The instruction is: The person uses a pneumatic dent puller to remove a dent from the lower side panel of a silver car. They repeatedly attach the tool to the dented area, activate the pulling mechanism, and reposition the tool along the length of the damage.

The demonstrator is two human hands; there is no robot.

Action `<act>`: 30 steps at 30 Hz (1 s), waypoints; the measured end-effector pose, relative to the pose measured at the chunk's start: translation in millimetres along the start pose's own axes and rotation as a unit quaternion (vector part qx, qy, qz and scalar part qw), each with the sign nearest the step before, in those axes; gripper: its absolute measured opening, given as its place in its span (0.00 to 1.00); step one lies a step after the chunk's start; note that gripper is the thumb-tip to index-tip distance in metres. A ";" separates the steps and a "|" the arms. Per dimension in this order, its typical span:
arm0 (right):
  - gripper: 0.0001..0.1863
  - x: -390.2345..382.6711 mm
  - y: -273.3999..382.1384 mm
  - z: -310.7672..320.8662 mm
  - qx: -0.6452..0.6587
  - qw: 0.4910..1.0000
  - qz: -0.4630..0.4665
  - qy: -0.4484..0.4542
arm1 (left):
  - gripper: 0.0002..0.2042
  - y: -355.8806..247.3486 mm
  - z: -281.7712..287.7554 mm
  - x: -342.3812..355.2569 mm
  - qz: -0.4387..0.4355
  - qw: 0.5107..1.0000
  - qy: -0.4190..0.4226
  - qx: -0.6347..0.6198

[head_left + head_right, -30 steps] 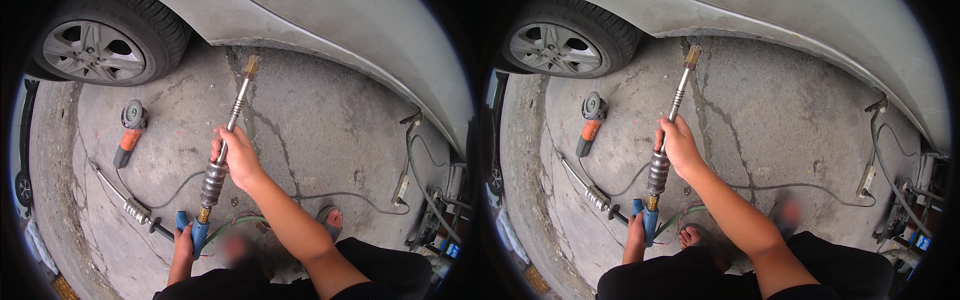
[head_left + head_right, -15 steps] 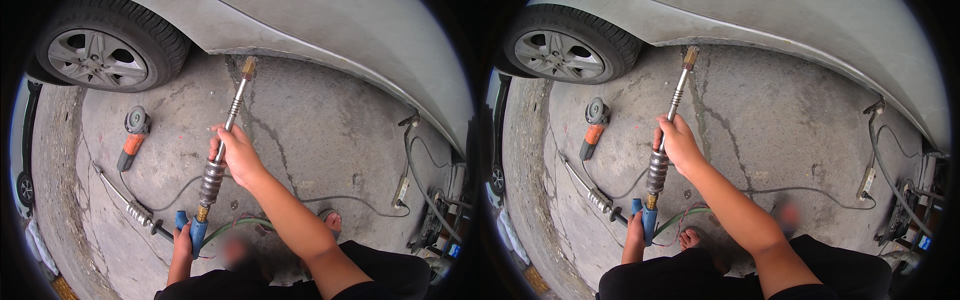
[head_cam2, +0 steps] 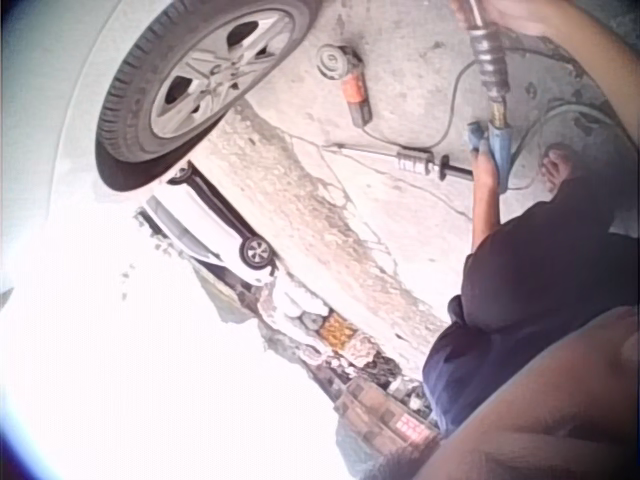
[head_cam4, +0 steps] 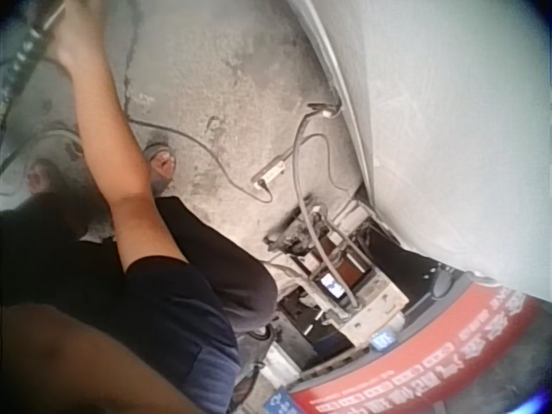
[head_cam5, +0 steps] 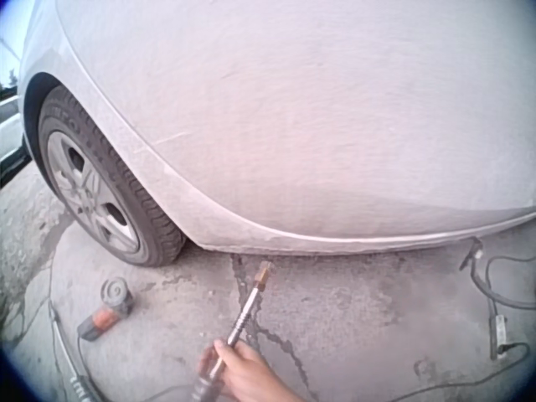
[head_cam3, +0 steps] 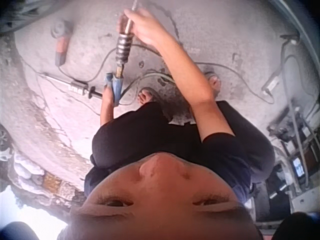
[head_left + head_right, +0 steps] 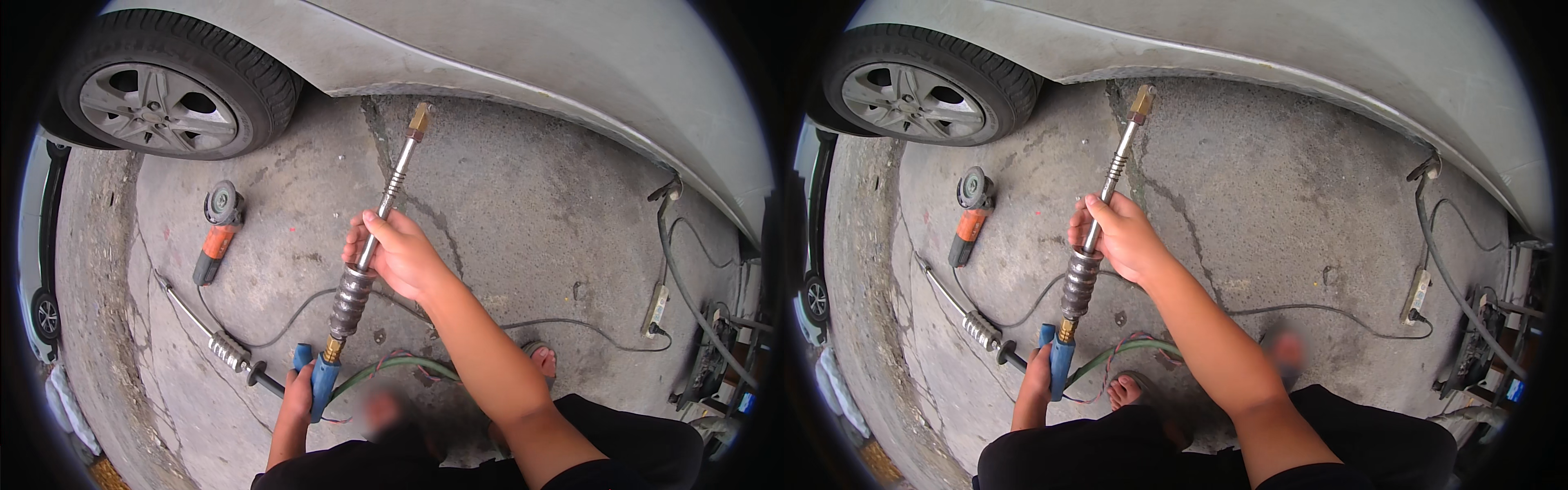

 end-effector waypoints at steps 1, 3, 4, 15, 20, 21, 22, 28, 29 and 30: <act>0.12 1.6 1.9 0.0 -0.013 1.000 0.001 -0.009 | 0.25 -2.2 -1.8 -0.8 0.007 1.000 0.000 0.002; 0.12 4.8 5.4 -0.7 -0.040 0.999 0.003 -0.027 | 0.23 -8.2 -4.9 -4.3 0.020 1.000 -0.002 0.004; 0.12 5.3 7.1 -2.3 -0.039 0.999 0.005 -0.028 | 0.23 -6.0 -2.9 -1.4 0.012 1.000 -0.004 0.005; 0.11 5.1 10.6 -2.9 -0.036 0.998 0.003 -0.054 | 0.23 -12.4 -5.4 -2.1 0.016 1.000 0.002 0.023; 0.11 9.4 7.9 -7.8 -0.054 0.997 -0.005 -0.048 | 0.23 2.3 1.0 4.4 0.016 1.000 -0.007 0.018; 0.11 11.3 6.2 -10.2 -0.055 0.998 -0.004 -0.044 | 0.23 4.5 2.3 4.3 0.015 1.000 -0.008 0.013; 0.11 11.8 4.6 -12.0 -0.057 0.997 -0.009 -0.045 | 0.23 7.1 4.5 4.4 0.016 1.000 -0.010 0.012; 0.10 2.5 0.7 -7.3 -0.043 0.993 -0.004 -0.110 | 0.24 10.8 4.2 5.7 0.002 1.000 0.004 0.012; 0.10 -2.4 -0.1 -1.4 -0.036 0.990 0.000 -0.140 | 0.24 5.7 -1.0 4.6 -0.002 1.000 0.002 0.016; 0.08 -8.8 2.6 2.9 -0.039 0.984 0.011 -0.174 | 0.25 0.7 -5.4 1.9 -0.007 1.000 0.000 0.017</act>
Point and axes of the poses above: each hand's wrist, its own x-axis towards the middle knuckle, its own z-axis out of the back of the hand, y = z × x, the point moved 9 cm from there along x, towards the middle knuckle, and after that the axes turned 15 degrees about -z, right-handed, at the moved point
